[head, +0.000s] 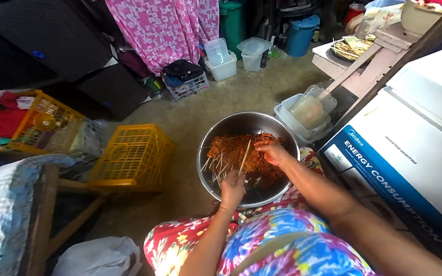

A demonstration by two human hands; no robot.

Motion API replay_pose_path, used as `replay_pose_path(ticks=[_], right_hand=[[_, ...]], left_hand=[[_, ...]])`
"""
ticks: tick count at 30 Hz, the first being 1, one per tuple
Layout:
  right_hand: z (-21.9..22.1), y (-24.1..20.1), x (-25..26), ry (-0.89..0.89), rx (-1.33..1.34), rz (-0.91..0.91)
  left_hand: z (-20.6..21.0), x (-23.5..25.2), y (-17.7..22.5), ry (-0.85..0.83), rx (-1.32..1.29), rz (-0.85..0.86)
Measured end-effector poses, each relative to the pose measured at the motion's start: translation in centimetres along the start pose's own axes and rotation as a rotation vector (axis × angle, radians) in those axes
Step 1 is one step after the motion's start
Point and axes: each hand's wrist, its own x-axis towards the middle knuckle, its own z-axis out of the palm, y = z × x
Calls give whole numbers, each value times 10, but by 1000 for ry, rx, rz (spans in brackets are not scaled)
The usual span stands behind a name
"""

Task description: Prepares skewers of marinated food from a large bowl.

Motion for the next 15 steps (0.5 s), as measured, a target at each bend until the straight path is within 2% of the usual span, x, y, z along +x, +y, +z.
replay_pose_path(ticks=[8, 12, 15], right_hand=[[5, 2, -6, 3, -158, -61], [5, 2, -4, 55, -105, -39], [4, 2, -5, 25, -134, -13]], left_hand=[[0, -2, -1, 26, 9, -11], [0, -2, 0, 24, 5, -14], [1, -1, 0, 29, 9, -21]])
